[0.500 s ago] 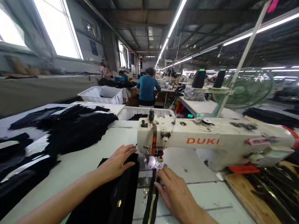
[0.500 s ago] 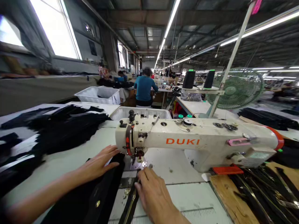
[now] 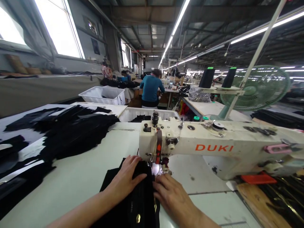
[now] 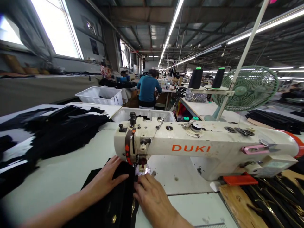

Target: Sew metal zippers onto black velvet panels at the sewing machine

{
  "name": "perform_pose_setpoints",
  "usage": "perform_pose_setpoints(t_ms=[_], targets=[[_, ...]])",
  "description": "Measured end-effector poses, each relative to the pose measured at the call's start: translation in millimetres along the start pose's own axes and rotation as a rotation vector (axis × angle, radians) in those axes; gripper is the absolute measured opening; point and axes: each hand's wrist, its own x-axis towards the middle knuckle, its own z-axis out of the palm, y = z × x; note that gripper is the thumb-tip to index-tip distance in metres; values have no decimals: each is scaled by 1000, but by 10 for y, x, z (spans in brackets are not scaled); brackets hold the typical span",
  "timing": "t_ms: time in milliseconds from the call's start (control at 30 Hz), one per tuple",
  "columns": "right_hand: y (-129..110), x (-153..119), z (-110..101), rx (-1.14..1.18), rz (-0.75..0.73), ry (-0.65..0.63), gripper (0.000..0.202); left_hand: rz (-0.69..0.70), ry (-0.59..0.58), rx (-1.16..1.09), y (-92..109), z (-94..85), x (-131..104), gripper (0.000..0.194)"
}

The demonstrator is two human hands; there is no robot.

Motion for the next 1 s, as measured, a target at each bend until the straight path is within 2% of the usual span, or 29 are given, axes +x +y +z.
perform_pose_setpoints(t_ms=[100, 200, 267, 400, 533, 700, 1000], targets=[[-5, -49, 66, -50, -27, 53, 25, 102, 52, 132, 138, 38, -261, 43], [-20, -80, 125, -98, -45, 114, 25, 289, 33, 313, 268, 69, -481, 60], [-33, -81, 139, -97, -40, 163, 24, 354, 22, 395, 320, 90, -544, 66], [-37, -67, 133, -55, -26, 196, 22, 423, 4, 513, 336, 120, -530, 68], [-12, -65, 140, -64, -47, 193, 22, 450, 37, 564, 324, 130, -512, 67], [5, -90, 150, -74, -66, 180, 25, 492, 14, 655, 317, 144, -478, 59], [31, -104, 154, 0, -70, 183, 23, 500, 13, 635, 326, 126, -431, 55]])
